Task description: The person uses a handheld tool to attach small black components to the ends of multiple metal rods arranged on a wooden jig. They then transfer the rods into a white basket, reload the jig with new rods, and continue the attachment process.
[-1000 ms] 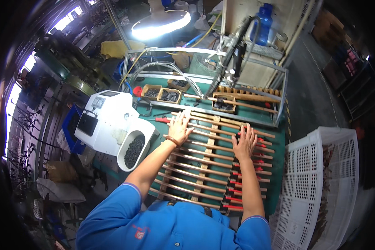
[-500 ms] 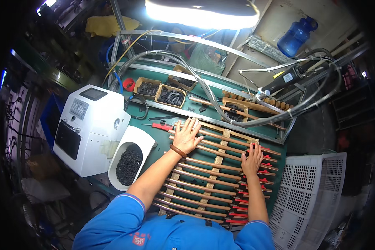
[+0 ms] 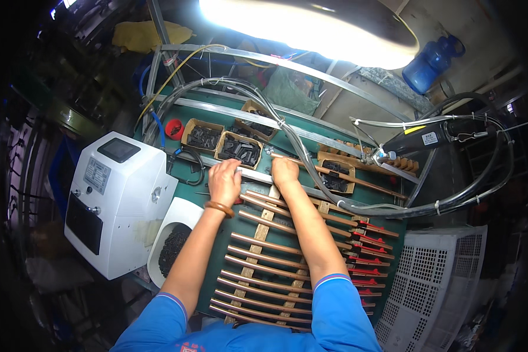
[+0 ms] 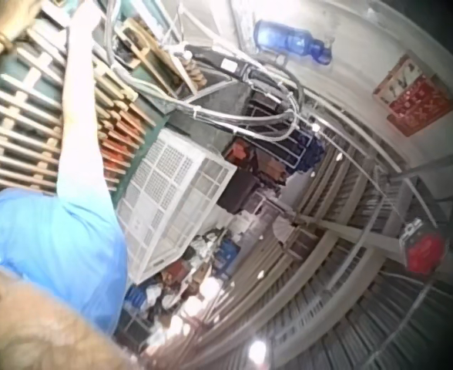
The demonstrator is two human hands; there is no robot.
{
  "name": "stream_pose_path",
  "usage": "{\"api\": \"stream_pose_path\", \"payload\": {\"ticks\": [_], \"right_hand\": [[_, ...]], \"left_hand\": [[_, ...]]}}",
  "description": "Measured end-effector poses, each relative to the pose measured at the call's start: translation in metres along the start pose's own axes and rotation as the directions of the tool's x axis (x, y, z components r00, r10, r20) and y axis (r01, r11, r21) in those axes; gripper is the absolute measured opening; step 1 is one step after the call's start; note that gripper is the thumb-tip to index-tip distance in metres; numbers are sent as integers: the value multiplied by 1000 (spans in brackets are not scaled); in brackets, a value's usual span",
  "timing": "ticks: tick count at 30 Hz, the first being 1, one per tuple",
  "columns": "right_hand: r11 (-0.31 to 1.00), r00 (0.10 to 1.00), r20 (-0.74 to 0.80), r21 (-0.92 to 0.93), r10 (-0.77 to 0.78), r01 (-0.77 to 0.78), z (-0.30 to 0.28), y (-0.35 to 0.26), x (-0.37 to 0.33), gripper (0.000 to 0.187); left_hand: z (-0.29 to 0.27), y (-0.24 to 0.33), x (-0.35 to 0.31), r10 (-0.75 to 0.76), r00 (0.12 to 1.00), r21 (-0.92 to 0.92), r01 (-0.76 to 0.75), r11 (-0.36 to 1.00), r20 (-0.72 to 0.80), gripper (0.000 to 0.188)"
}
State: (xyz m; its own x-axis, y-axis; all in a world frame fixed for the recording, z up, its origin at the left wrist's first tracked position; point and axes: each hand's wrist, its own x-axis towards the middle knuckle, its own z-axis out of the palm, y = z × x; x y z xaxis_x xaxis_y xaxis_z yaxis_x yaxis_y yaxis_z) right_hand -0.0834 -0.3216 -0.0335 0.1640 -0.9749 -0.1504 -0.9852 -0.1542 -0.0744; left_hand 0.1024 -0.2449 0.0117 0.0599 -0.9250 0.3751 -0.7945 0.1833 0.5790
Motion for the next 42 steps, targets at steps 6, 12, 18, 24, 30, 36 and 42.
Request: {"api": "stream_pose_path", "payload": {"ticks": [6,12,18,24,30,36,42], "right_hand": [[996,999,-48,88,-25,29,-9,-14,-12,13],[953,939,-322,228,-118,199,-52,-62,-4,19],[993,998,-15,103,-58,59,-49,-98,34,30],[997,999,41,82,-1,-2,-33,-94,37,28],[983,995,-93,182,39,-22,-17,-109,44,25],[925,989,-86,372,121,-81,-17,-105,34,36],[816,982,-156,578,110,0,-20,-98,33,45]], "left_hand": [[4,-58,55,-226,966,-66,236,970,124,18],[16,-58,89,29,902,193,-123,973,430,46],[39,-55,98,-119,809,446,-188,875,575,35],[37,-44,107,-150,778,387,-127,913,610,35],[49,-63,91,-166,901,115,130,985,401,30],[39,-65,85,-321,873,-175,404,898,368,39],[54,-79,85,-429,756,-455,646,613,495,43]]}}
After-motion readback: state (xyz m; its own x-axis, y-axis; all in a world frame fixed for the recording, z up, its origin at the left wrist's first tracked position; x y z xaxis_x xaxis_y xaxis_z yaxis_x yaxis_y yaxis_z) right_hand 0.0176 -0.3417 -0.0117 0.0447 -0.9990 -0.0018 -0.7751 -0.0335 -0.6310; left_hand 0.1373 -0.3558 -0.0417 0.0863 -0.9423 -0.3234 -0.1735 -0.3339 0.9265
